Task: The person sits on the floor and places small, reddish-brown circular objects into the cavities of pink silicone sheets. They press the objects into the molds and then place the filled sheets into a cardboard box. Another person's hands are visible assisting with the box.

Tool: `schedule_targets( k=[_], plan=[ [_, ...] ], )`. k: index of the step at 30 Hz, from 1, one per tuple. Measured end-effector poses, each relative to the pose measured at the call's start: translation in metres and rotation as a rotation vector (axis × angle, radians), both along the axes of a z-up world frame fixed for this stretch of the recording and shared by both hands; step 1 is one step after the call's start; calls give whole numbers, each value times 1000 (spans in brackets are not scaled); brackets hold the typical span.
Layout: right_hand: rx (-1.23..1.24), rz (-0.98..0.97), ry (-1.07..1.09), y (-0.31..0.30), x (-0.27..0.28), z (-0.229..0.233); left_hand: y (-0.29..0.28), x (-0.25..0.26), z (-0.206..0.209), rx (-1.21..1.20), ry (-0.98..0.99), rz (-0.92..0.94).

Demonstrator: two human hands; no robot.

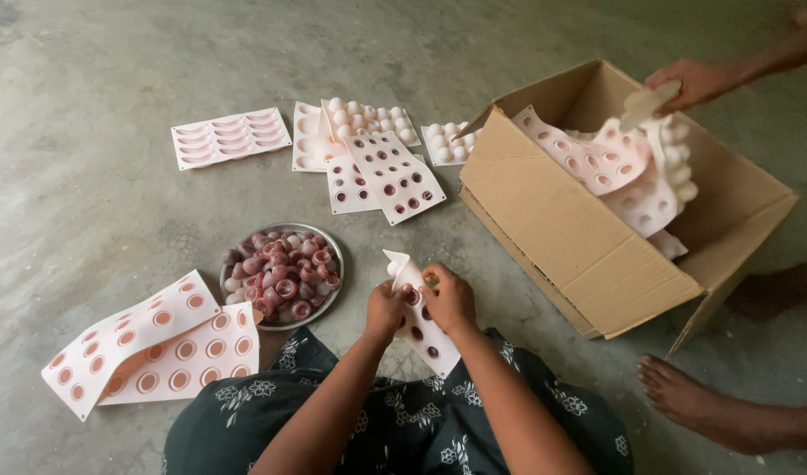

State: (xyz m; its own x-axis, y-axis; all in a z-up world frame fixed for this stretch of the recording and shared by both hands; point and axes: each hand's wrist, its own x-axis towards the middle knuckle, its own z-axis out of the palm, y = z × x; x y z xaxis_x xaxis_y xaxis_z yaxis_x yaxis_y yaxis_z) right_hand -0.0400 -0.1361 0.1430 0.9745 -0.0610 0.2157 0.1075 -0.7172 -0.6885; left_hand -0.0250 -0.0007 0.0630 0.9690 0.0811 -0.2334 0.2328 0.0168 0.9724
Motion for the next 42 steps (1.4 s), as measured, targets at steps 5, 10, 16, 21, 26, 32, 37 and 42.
schedule_targets(
  k=[5,10,16,21,26,32,37,42],
  plan=[
    [0,20,-30,28,-12,-5,4,6,-10,-202,0,118],
    [91,24,-116,28,-11,-13,8,9,-27,-401,-56,50],
    [313,191,25,6,-1,-5,12,6,-34,-724,-192,3],
    [252,227,16,5,0,-6,11,7,-40,-824,-212,-21],
    [568,236,218,0,8,-27,9,5,-41,-798,-167,-10],
    [675,259,300,-9,12,-25,7,3,-26,-534,-86,58],
    [456,220,138,-2,8,-44,8,-1,-19,-248,-124,40],
    [465,193,159,3,7,-75,13,2,-13,-264,-3,10]
  ],
)
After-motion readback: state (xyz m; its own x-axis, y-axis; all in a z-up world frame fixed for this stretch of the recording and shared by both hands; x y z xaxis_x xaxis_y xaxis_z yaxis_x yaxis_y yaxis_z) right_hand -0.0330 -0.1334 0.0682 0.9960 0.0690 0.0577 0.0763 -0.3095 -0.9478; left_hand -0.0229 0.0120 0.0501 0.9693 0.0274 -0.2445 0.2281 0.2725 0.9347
